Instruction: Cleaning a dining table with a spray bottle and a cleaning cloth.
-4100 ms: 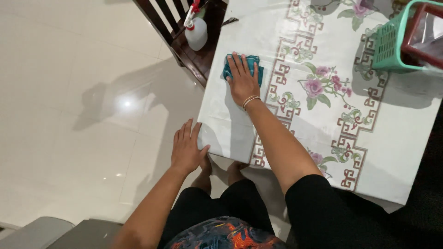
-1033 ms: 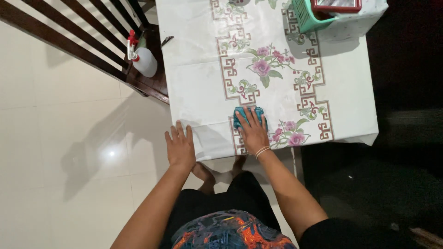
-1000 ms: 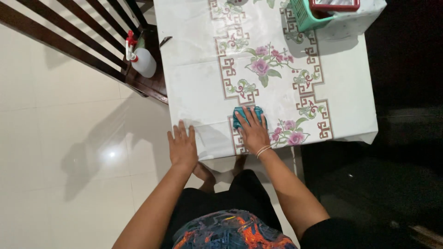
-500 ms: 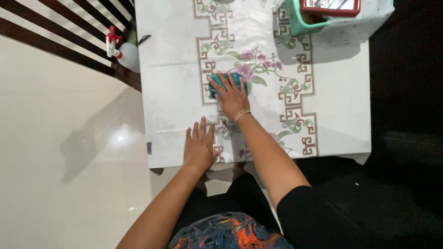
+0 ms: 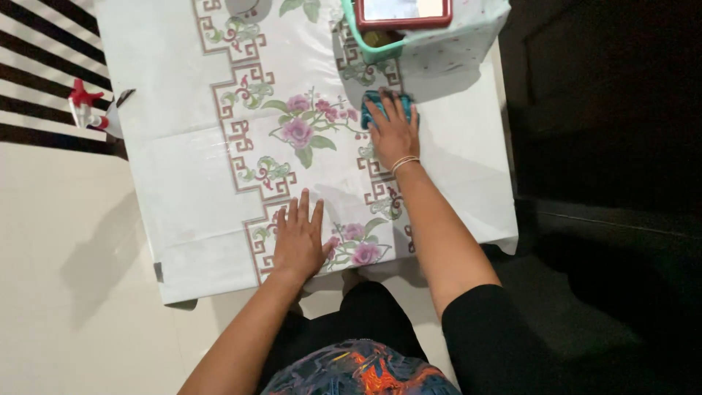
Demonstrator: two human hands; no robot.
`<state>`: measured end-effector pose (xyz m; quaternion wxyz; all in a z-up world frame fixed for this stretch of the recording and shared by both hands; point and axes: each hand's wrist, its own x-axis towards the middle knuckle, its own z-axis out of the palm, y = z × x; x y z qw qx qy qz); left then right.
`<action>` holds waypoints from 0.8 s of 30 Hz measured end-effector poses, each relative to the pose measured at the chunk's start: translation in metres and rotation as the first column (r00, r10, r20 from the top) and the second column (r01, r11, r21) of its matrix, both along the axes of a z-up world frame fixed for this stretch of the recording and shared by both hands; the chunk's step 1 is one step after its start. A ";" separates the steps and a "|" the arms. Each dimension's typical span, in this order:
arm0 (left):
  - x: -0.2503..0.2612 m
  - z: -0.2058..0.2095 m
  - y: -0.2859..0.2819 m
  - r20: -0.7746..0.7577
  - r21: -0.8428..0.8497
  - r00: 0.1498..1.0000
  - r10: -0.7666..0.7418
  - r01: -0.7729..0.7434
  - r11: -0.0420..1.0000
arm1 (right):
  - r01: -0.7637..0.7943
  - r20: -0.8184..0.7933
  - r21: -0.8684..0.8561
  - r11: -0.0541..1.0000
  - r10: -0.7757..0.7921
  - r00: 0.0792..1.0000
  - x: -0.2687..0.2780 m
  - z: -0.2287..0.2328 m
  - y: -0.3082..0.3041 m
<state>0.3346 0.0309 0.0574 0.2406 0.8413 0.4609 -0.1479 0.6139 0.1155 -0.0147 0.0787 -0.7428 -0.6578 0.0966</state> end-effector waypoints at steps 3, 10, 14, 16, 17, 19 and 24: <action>0.015 -0.002 0.000 -0.028 -0.003 0.998 -0.056 0.056 0.998 | 0.085 0.011 0.004 0.996 -0.085 0.996 0.049 0.003 -0.013; 0.036 -0.001 -0.003 0.009 0.027 0.997 -0.070 0.070 0.997 | 0.255 0.053 0.017 0.967 -0.256 0.965 0.131 0.010 -0.021; 0.043 -0.003 -0.010 0.014 0.032 0.996 -0.091 0.090 0.995 | 0.323 0.076 0.014 0.946 -0.323 0.943 0.156 0.013 -0.015; 0.046 -0.007 -0.014 0.019 0.039 0.993 -0.119 0.118 0.992 | 0.338 0.074 0.015 0.941 -0.338 0.938 0.164 0.010 -0.022; 0.048 -0.008 -0.015 0.025 0.051 0.990 -0.138 0.136 0.989 | 0.344 0.073 0.021 0.939 -0.344 0.936 0.168 0.009 -0.024; 0.055 -0.005 -0.017 0.018 0.047 0.986 -0.163 0.162 0.986 | 0.354 0.067 0.027 0.935 -0.355 0.932 0.168 0.008 -0.038; 0.076 -0.010 -0.019 0.053 0.047 0.973 -0.226 0.224 0.973 | 0.388 0.076 0.022 0.921 -0.388 0.918 0.152 0.018 -0.093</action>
